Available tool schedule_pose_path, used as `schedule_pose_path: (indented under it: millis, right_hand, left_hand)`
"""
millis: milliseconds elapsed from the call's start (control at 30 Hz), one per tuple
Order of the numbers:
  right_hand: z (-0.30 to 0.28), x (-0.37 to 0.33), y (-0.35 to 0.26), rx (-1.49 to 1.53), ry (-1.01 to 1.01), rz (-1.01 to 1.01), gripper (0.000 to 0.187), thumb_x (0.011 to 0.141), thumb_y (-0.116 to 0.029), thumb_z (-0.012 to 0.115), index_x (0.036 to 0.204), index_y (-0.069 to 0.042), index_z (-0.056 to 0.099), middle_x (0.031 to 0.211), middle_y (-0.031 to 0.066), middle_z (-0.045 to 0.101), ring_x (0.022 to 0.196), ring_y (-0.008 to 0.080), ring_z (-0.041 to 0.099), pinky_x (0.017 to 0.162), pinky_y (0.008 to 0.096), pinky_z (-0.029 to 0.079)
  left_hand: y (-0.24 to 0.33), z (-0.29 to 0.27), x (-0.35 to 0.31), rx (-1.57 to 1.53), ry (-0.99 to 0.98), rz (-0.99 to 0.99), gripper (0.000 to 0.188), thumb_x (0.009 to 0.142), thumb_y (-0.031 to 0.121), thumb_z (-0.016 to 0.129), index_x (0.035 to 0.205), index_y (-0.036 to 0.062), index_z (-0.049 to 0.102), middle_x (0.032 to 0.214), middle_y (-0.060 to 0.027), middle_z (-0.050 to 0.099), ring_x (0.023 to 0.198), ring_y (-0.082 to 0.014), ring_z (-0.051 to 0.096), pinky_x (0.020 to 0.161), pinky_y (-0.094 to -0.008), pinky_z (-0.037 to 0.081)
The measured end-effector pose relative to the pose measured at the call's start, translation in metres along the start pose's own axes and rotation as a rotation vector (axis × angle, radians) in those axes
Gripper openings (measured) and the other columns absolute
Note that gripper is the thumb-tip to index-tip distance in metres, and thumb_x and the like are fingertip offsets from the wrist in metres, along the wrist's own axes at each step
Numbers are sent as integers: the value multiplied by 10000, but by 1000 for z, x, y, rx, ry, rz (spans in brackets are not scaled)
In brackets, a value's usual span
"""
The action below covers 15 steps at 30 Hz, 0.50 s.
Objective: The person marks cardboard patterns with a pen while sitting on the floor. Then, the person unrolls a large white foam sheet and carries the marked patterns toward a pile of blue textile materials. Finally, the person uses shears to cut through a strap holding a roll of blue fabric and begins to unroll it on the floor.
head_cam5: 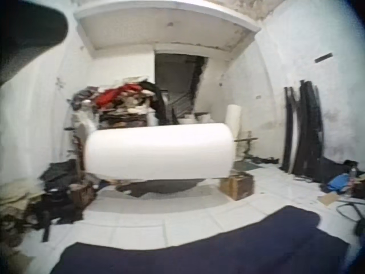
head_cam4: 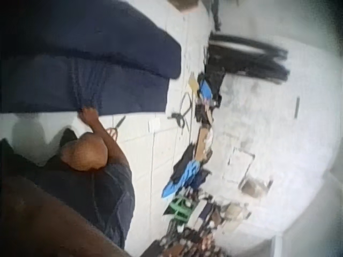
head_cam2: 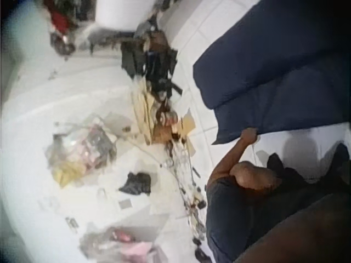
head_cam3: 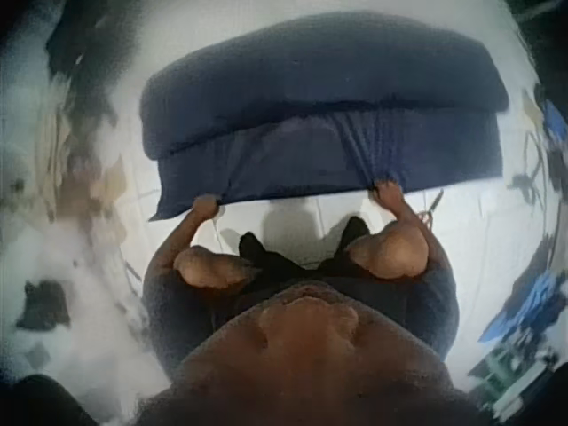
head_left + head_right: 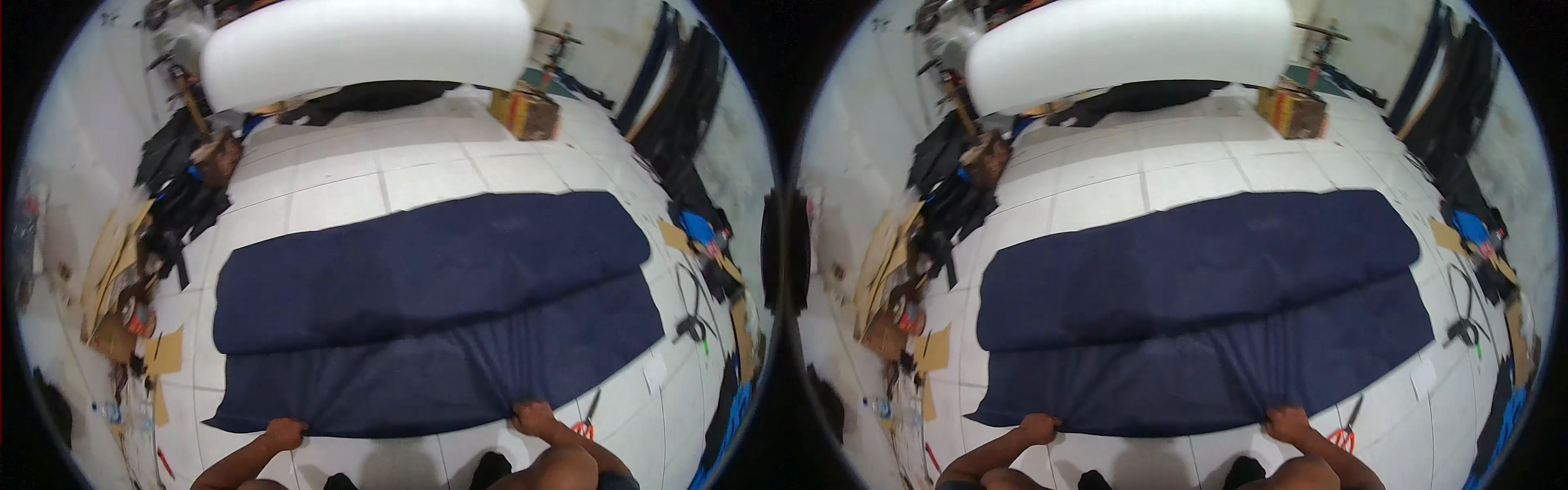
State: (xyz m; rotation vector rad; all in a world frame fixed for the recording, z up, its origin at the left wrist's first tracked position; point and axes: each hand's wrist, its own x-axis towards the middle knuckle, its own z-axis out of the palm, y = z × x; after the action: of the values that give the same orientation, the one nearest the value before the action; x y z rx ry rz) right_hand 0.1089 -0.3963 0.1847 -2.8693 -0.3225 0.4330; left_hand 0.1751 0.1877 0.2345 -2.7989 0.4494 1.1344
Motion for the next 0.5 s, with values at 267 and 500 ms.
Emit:
schedule_pose_path:
  millis: [267,500]
  right_hand:
    - [-72,44,-9,153,-793,-11,599,828,-589,474,986,-41,657,998,171,647,874,296,636,774,421,508]
    - [-92,153,-11,1639,257,894,1120,718,-785,501,1445,-26,113,1173,202,528,848,310,606,669,396,500]
  left_hand:
    - [-6,32,-11,-572,-229,119,595,817,522,540,1193,60,553,1215,-198,530,1173,-332,480,971,-421,378]
    - [16,89,6,-414,775,-447,777,837,630,470,1362,62,402,1406,-261,315,1316,-413,292,1076,-510,228]
